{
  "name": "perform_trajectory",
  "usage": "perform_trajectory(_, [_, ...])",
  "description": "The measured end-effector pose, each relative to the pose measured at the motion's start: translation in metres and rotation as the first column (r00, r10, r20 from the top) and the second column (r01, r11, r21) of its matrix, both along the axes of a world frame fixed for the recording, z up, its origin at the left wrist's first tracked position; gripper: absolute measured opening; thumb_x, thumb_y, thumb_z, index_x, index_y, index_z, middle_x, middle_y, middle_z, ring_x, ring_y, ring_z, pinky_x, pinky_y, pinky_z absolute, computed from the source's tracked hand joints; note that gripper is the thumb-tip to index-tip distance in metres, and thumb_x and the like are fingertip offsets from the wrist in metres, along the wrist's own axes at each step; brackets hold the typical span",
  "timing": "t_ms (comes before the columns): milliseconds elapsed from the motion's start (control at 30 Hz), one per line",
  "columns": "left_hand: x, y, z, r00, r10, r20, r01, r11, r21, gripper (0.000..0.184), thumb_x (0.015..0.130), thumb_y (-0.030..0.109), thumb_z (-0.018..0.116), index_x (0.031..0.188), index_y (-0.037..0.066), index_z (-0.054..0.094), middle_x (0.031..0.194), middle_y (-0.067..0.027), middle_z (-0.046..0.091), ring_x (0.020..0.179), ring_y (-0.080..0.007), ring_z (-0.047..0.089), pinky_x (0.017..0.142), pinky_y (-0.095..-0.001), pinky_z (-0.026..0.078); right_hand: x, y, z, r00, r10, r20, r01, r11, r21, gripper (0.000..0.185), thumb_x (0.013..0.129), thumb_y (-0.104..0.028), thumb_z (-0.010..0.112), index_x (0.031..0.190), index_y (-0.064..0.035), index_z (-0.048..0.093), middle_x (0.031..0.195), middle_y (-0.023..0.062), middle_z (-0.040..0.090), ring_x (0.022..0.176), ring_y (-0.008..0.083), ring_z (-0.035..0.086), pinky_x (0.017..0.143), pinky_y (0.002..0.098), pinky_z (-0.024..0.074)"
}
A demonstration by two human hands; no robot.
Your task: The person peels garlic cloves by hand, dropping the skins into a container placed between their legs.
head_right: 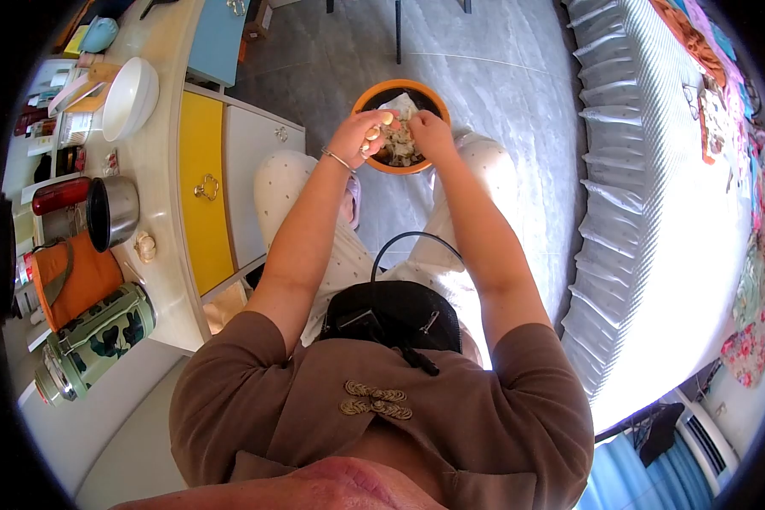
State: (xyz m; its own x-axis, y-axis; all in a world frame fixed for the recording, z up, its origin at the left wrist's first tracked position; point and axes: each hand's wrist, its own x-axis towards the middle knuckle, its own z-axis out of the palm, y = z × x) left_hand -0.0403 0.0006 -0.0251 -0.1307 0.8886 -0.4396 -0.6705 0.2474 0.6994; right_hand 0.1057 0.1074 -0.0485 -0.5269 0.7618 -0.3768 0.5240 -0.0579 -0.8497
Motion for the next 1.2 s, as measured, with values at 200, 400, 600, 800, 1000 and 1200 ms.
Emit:
perform_trajectory(200, [-0.005,0.0,-0.007,0.977,-0.004,0.211,-0.007,0.999,0.054,0.029,0.095,0.018,0.044,0.112,-0.003,0.055,0.086,-0.0079,0.063,0.043,-0.0066,0.043,0.037,-0.0189,0.032,0.001,-0.009,-0.004,0.996,0.085,0.024,-0.088,0.968,0.235,0.025,0.082,-0.022,0.053,0.095,-0.0048,0.065,0.081,0.0175,0.065,0.081,0.031,0.064,0.074,0.0391,0.0483])
perform_trajectory(400, [-0.007,-0.001,-0.009,0.952,-0.004,0.305,-0.017,0.998,0.065,0.031,0.098,0.022,0.041,0.113,-0.003,0.052,0.083,-0.0059,0.06,0.044,-0.0053,0.043,0.036,-0.0181,0.032,-0.004,-0.008,0.0,0.994,0.093,0.06,-0.107,0.953,0.282,0.024,0.081,-0.022,0.054,0.09,-0.0035,0.066,0.083,0.0217,0.064,0.082,0.0375,0.062,0.074,0.0411,0.0478])
perform_trajectory(600, [-0.006,-0.003,-0.007,0.962,0.024,0.274,-0.029,1.0,0.012,0.028,0.098,0.024,0.042,0.106,0.0,0.053,0.077,-0.0036,0.055,0.045,-0.0051,0.042,0.035,-0.0183,0.03,-0.01,-0.008,0.001,0.985,0.104,-0.136,-0.075,0.976,0.206,0.027,0.085,-0.027,0.06,0.09,-0.0015,0.067,0.086,0.0153,0.065,0.081,0.0273,0.063,0.074,0.0354,0.0478])
perform_trajectory(800, [-0.004,-0.002,-0.007,0.988,-0.014,0.152,0.021,0.999,-0.046,0.025,0.098,0.027,0.046,0.097,0.003,0.054,0.074,-0.0028,0.054,0.046,-0.0056,0.042,0.035,-0.0183,0.028,-0.008,-0.014,0.029,0.874,0.237,-0.424,-0.2,0.971,0.13,0.027,0.09,-0.026,0.06,0.104,-0.0036,0.065,0.088,0.0047,0.06,0.082,0.013,0.058,0.075,0.0273,0.046])
perform_trajectory(1000, [0.0,0.0,-0.008,0.995,0.001,0.104,0.011,0.993,-0.117,0.031,0.097,0.032,0.047,0.094,0.002,0.056,0.072,-0.0033,0.054,0.046,-0.0073,0.043,0.035,-0.0189,0.028,-0.003,-0.001,0.021,0.944,0.066,-0.323,-0.131,0.974,-0.185,0.03,0.091,-0.029,0.058,0.103,-0.002,0.063,0.087,0.0027,0.06,0.079,0.0097,0.056,0.07,0.0243,0.0445])
perform_trajectory(1200, [-0.002,0.001,-0.013,0.988,0.067,0.136,-0.057,0.995,-0.076,0.042,0.097,0.039,0.044,0.091,0.0,0.059,0.069,-0.0038,0.054,0.046,-0.0088,0.043,0.036,-0.0206,0.028,0.0,0.002,0.033,0.796,-0.28,-0.536,-0.132,0.784,-0.606,0.026,0.093,-0.03,0.054,0.095,-0.0049,0.06,0.087,0.002,0.06,0.076,0.0103,0.055,0.065,0.024,0.0432])
